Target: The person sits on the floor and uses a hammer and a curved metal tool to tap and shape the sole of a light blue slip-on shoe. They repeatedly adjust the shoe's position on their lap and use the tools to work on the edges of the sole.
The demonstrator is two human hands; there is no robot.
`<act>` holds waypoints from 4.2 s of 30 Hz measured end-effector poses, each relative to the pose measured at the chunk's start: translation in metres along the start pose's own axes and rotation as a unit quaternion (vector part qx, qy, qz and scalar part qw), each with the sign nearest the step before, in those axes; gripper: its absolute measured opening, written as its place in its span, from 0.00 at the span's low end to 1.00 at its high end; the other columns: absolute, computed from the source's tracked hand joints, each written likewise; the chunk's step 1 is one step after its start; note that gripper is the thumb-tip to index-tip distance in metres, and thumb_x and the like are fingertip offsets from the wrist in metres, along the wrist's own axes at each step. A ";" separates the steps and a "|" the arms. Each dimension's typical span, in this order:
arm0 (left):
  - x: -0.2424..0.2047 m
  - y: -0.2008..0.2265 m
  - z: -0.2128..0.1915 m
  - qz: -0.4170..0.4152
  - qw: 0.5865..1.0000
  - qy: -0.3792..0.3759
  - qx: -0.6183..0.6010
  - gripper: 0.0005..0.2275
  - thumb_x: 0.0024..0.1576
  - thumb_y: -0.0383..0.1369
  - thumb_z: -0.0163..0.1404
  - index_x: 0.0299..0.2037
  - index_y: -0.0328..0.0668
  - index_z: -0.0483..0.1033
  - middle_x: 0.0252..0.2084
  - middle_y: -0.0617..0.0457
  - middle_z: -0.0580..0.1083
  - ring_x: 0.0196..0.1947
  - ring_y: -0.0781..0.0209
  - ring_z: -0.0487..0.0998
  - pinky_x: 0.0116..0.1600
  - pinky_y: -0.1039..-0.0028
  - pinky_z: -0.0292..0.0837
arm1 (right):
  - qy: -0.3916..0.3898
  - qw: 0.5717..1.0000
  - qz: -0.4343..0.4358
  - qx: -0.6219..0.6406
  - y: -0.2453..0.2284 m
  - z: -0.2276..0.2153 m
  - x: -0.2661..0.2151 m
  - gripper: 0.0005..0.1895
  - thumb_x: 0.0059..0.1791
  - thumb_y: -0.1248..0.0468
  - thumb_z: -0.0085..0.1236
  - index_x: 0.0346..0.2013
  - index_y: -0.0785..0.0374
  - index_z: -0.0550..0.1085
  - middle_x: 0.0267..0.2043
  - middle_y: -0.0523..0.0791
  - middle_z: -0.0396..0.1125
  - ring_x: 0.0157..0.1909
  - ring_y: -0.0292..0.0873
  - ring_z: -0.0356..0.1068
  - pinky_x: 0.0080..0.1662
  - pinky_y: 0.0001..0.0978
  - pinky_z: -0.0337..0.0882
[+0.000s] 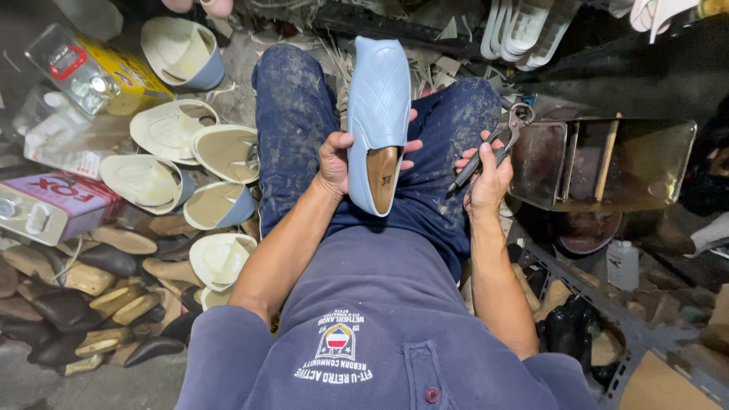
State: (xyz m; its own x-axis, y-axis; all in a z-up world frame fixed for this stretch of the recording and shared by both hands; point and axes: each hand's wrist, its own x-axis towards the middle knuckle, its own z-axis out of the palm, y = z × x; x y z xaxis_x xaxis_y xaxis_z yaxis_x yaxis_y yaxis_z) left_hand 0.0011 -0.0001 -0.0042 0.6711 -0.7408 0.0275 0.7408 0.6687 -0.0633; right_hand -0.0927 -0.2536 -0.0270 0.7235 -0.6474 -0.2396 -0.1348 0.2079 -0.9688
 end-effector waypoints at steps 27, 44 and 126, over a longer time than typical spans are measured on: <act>-0.024 0.039 0.038 0.191 0.914 0.112 0.340 0.27 0.55 0.35 0.52 0.65 0.39 0.61 0.56 0.37 0.74 0.57 0.40 0.76 0.66 0.50 0.70 | -0.085 0.992 -0.022 -0.090 -0.060 0.033 -0.047 0.23 0.54 0.63 0.57 0.59 0.76 0.67 0.29 0.56 0.71 0.27 0.46 0.76 0.31 0.35 0.79; -0.009 0.104 0.133 0.124 0.574 0.240 0.773 0.17 0.60 0.38 0.57 0.56 0.42 0.75 0.47 0.57 0.78 0.41 0.70 0.74 0.47 0.81 0.69 | -0.458 0.698 -0.482 -0.267 -0.165 0.186 0.025 0.23 0.61 0.51 0.43 0.47 0.74 0.65 0.53 0.61 0.66 0.51 0.63 0.70 0.51 0.52 0.72; -0.033 0.045 0.077 0.276 0.566 0.087 0.772 0.17 0.58 0.34 0.64 0.55 0.38 0.78 0.54 0.45 0.77 0.56 0.42 0.79 0.59 0.57 0.73 | -0.414 0.765 -0.118 -0.478 -0.152 0.076 -0.100 0.22 0.56 0.62 0.50 0.64 0.64 0.67 0.52 0.55 0.72 0.51 0.61 0.73 0.47 0.52 0.74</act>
State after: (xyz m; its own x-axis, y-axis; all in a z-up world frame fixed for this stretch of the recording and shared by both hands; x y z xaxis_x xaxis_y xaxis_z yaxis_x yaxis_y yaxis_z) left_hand 0.0144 0.0589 0.0685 0.8988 -0.2971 0.3222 -0.3489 -0.0402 0.9363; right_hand -0.0929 -0.1650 0.1490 0.9317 0.1854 -0.3125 -0.0813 -0.7318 -0.6766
